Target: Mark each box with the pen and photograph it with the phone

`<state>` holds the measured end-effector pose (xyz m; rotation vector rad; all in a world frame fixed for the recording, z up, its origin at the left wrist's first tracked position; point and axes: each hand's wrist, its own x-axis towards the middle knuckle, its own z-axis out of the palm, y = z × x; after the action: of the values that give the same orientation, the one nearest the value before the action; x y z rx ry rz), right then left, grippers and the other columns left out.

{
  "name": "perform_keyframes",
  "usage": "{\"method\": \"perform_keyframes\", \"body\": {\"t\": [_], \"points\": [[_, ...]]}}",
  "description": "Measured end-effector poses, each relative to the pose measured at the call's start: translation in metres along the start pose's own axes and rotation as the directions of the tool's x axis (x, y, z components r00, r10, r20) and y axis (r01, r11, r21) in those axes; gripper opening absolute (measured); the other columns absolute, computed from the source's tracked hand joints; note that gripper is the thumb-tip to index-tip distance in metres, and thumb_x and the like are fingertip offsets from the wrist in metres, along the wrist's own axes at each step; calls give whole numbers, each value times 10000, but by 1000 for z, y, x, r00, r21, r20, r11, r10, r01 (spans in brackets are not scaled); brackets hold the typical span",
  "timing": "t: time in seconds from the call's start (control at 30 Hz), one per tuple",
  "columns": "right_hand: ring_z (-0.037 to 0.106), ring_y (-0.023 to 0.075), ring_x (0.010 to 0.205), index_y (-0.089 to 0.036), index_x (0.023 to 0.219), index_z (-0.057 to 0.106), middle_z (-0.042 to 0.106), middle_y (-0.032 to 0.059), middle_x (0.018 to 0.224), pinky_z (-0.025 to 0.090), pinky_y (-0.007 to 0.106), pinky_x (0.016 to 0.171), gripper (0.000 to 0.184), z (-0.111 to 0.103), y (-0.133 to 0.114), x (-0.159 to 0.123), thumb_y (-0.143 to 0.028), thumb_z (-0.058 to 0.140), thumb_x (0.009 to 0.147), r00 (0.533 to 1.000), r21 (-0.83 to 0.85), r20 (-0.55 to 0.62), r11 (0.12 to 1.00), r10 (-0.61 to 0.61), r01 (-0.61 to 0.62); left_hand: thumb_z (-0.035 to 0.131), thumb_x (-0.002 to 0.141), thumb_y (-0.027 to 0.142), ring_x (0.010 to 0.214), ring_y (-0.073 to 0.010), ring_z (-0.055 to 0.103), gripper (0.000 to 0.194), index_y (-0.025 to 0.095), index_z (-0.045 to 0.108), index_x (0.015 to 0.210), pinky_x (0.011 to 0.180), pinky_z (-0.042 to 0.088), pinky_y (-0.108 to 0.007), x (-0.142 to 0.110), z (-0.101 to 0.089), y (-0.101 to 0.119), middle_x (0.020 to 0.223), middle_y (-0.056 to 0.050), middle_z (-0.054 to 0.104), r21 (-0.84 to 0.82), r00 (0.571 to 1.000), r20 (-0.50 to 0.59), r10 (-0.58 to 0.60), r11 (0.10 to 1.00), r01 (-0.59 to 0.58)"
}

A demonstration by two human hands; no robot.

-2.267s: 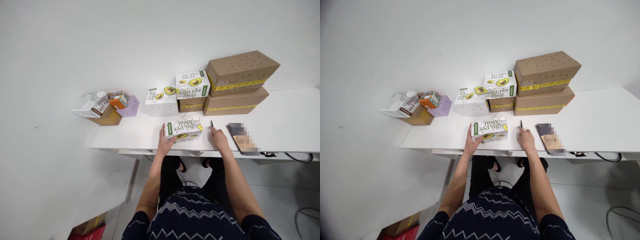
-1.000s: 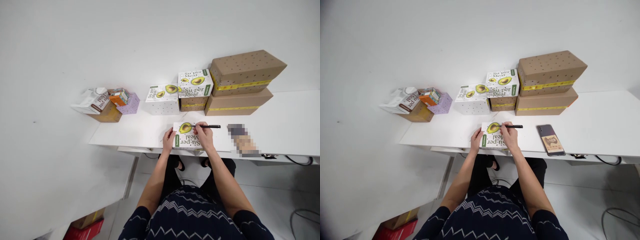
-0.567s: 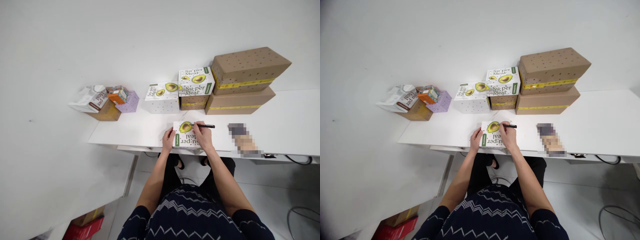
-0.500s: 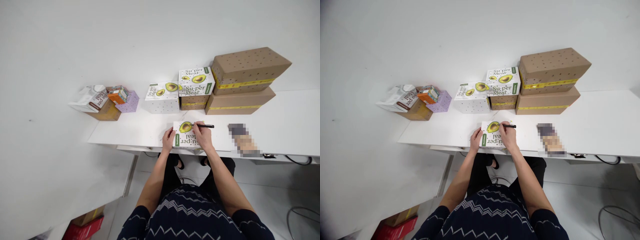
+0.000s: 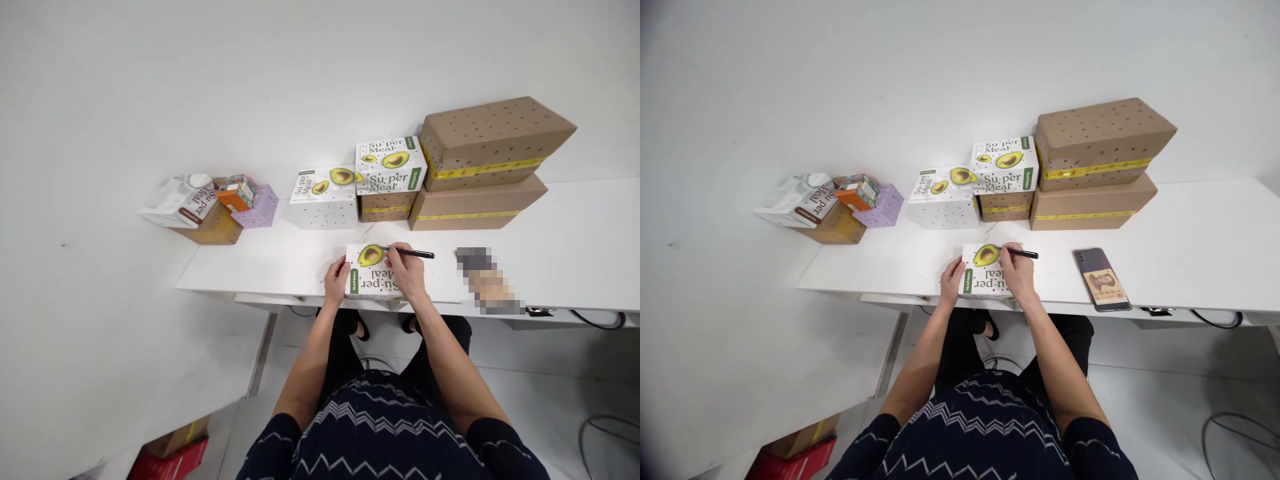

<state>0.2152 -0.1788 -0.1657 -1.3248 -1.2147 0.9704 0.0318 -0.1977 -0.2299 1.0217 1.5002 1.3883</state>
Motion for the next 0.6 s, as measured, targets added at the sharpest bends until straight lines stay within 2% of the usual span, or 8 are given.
{"method": "perform_keyframes", "body": {"t": [0.07,0.13,0.23,0.27,0.33,0.43,0.5,0.6], "points": [[618,140,618,-202,992,577,666,23,798,518,295,641,290,-5,-1,1,-453,530,855,995,123,-93,992,-24,35,660,786,528,1098,-274,624,479,195,687,1129,899,505,-369,0,1,1,1164,-107,679,-17,1000,7,5,1000,-5],[599,122,602,-209,1057,570,661,31,880,529,307,651,301,-17,3,4,-439,511,872,974,147,-213,983,-79,112,655,787,534,1088,-272,630,482,197,685,1130,883,515,-368,-1,1,2,1173,-107,677,-38,1000,12,4,999,-4],[625,160,736,-205,1155,571,654,82,1030,538,357,749,330,-47,17,10,-393,447,915,926,-118,-287,968,-245,220,658,784,534,1089,-277,631,483,194,687,1125,876,524,-374,-1,2,3,1195,-113,668,-50,1000,7,4,999,-4],[632,192,838,-195,1185,573,651,108,1089,527,385,813,340,-59,23,11,-358,425,925,919,-273,-239,930,-314,247,659,784,533,1086,-280,633,483,193,687,1125,873,526,-378,-1,2,3,1195,-116,668,-49,1000,3,0,999,0],[585,256,1051,-172,1256,563,629,147,1209,473,440,936,384,-78,36,13,-248,402,916,923,-576,-17,759,-384,305,660,782,534,1072,-286,638,484,191,688,1123,864,530,-385,-2,3,3,1185,-120,672,-43,1000,-4,-10,999,10],[466,331,1220,-182,1360,513,580,139,1342,429,514,968,525,-90,51,13,-112,397,853,934,-820,268,453,-235,349,662,777,538,1054,-287,642,481,188,693,1106,848,532,-384,-3,3,5,1173,-120,675,-42,1000,-11,-10,999,10],[413,359,1266,-217,1386,499,554,104,1390,430,541,948,575,-88,57,12,-87,403,834,941,-882,312,330,-129,337,664,775,538,1049,-284,643,476,188,694,1096,844,530,-377,-3,3,6,1163,-117,677,-43,1000,-9,-10,999,10],[397,360,1279,-262,1377,514,527,65,1427,421,550,957,569,-80,64,11,-97,405,844,944,-910,321,250,-78,330,668,774,528,1042,-281,645,469,184,693,1091,835,528,-370,-4,3,7,1161,-119,676,-48,1000,-7,-24,999,23]]}}
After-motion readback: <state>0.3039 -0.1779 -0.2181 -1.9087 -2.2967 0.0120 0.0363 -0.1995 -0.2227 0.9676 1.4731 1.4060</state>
